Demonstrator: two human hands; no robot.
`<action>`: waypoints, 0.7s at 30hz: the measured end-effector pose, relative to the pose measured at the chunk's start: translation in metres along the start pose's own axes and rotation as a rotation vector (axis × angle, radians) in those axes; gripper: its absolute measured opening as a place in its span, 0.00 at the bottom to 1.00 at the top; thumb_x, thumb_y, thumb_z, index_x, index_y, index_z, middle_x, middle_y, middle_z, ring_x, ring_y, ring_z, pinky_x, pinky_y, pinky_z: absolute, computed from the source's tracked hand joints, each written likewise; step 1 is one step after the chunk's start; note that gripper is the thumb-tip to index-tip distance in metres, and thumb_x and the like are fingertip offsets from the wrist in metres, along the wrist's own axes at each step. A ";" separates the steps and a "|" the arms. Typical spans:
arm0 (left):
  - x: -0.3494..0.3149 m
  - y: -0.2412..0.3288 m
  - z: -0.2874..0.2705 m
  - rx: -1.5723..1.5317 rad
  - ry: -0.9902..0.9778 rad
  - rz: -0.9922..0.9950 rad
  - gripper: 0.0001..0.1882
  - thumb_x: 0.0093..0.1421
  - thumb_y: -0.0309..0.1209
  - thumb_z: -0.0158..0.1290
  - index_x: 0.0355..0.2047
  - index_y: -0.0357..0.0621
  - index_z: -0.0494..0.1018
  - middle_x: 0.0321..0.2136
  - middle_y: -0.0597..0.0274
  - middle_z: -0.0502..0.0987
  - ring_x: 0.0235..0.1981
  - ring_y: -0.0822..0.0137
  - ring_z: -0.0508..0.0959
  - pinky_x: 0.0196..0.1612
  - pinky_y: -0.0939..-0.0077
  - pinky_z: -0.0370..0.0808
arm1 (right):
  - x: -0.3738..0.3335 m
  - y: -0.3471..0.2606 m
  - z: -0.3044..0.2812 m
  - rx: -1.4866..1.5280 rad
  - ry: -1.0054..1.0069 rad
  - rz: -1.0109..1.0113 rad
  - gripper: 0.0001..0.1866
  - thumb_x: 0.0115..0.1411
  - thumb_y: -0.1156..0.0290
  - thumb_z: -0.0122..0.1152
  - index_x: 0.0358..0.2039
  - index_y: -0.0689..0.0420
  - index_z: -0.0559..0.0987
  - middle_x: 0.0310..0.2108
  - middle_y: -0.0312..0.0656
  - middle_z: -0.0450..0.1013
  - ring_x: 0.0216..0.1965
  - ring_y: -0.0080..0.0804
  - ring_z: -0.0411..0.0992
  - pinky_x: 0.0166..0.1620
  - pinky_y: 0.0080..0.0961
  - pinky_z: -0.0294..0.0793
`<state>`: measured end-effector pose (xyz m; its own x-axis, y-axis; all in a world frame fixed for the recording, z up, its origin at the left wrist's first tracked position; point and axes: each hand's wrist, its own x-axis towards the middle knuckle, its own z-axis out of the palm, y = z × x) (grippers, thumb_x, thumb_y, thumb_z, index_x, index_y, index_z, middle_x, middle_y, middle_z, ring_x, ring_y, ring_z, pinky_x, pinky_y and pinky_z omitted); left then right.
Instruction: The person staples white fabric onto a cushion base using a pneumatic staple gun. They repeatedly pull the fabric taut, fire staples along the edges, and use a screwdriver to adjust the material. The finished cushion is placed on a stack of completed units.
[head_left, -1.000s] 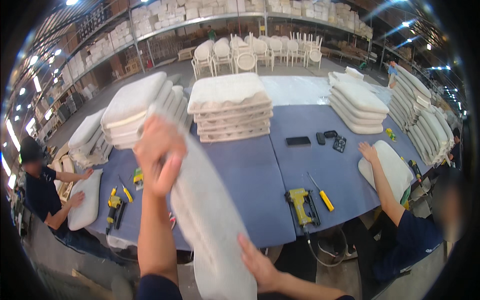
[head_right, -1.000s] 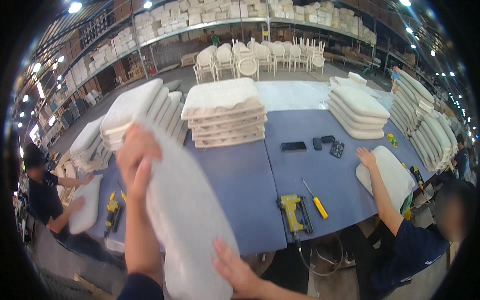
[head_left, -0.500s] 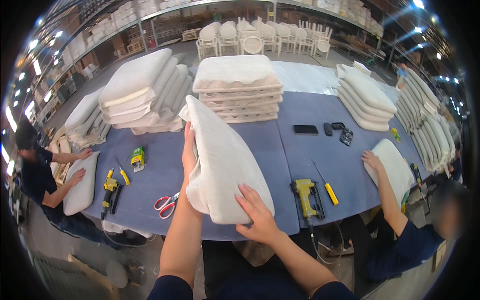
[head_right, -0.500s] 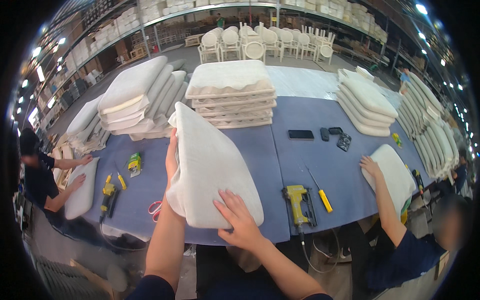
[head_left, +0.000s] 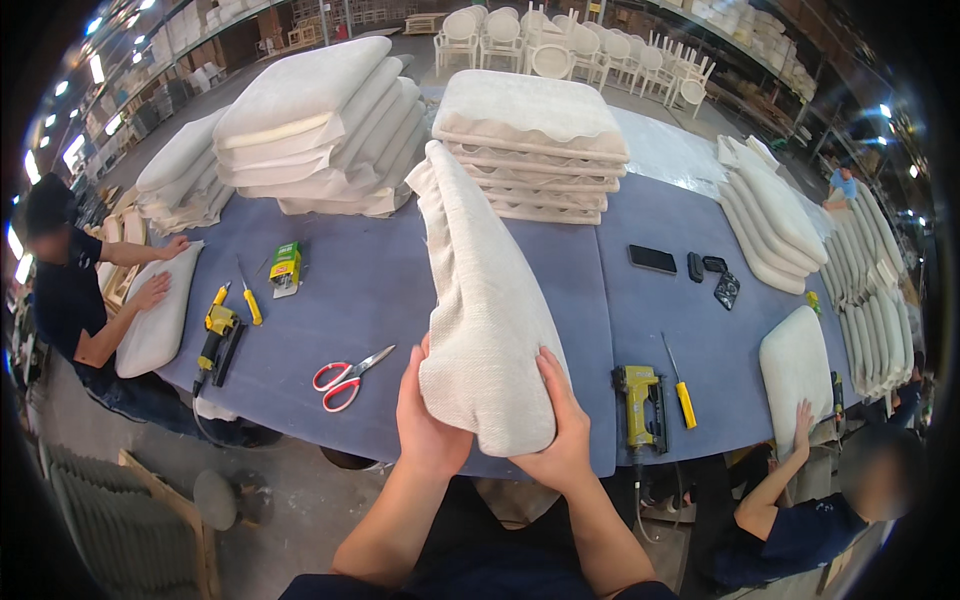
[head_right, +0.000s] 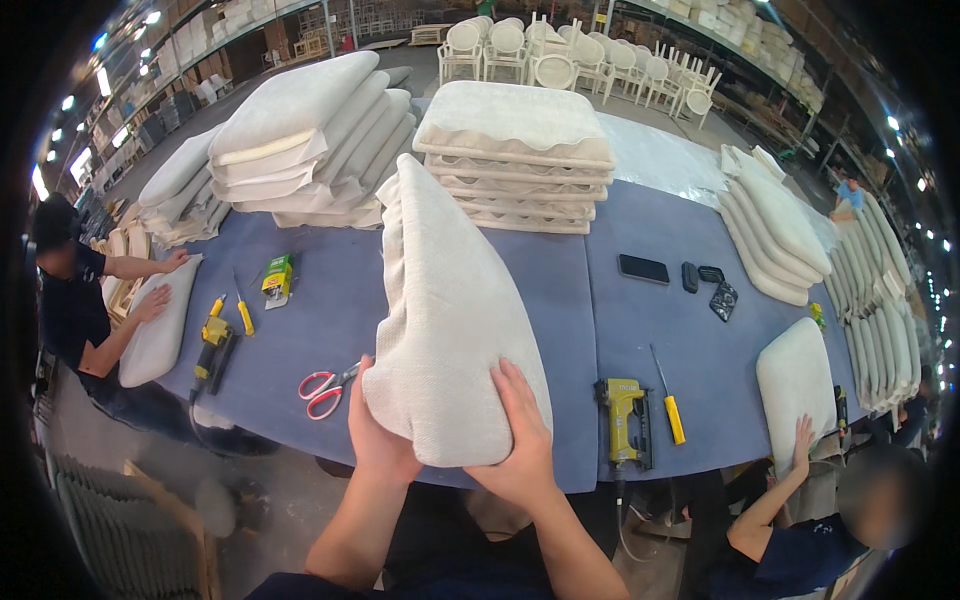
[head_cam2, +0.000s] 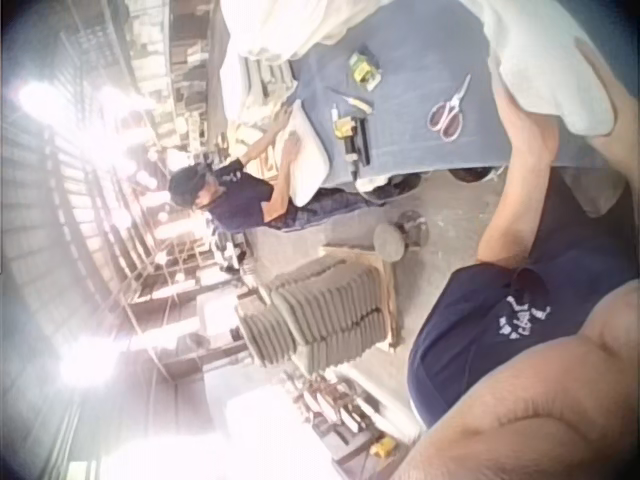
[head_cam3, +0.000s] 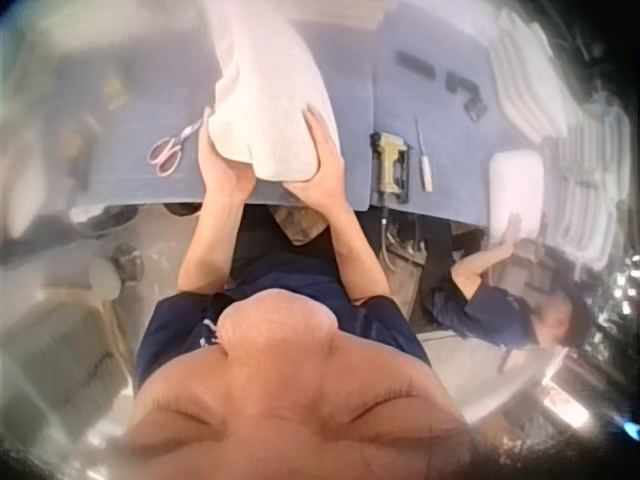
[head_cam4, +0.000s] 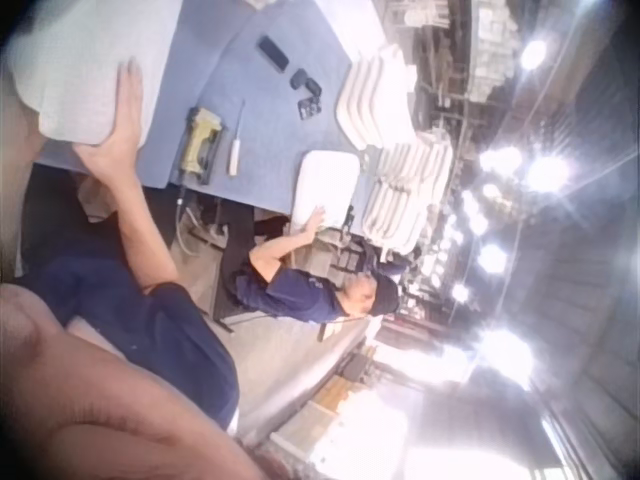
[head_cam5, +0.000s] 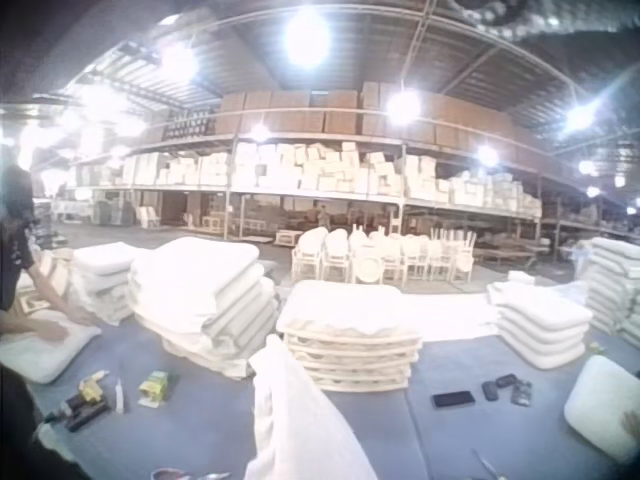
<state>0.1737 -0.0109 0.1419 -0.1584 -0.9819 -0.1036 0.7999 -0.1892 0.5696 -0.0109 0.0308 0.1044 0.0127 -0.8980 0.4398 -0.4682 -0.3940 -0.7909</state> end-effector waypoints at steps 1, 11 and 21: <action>-0.004 -0.001 0.000 0.044 -0.035 0.014 0.45 0.81 0.64 0.47 0.85 0.45 0.58 0.78 0.55 0.70 0.79 0.56 0.72 0.79 0.51 0.69 | 0.003 0.000 -0.003 0.025 0.014 0.007 0.62 0.46 0.67 0.89 0.81 0.61 0.69 0.81 0.61 0.66 0.81 0.62 0.66 0.80 0.50 0.68; 0.003 -0.044 0.046 0.726 -0.028 0.464 0.51 0.61 0.32 0.78 0.78 0.32 0.63 0.72 0.44 0.74 0.73 0.54 0.75 0.75 0.55 0.72 | 0.019 -0.005 0.023 0.131 0.147 0.061 0.59 0.61 0.69 0.82 0.87 0.59 0.57 0.86 0.60 0.56 0.87 0.56 0.55 0.85 0.45 0.54; 0.095 0.110 -0.017 0.625 0.066 0.248 0.47 0.51 0.20 0.68 0.75 0.32 0.68 0.65 0.44 0.80 0.67 0.45 0.81 0.67 0.47 0.80 | -0.070 0.169 -0.017 -0.633 0.004 0.147 0.30 0.67 0.56 0.75 0.67 0.52 0.85 0.73 0.53 0.75 0.76 0.52 0.70 0.80 0.57 0.61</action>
<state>0.2568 -0.1248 0.1808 0.0389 -0.9979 0.0527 0.3198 0.0624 0.9454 -0.1060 0.0303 -0.0523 -0.0936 -0.9326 0.3487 -0.8950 -0.0746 -0.4398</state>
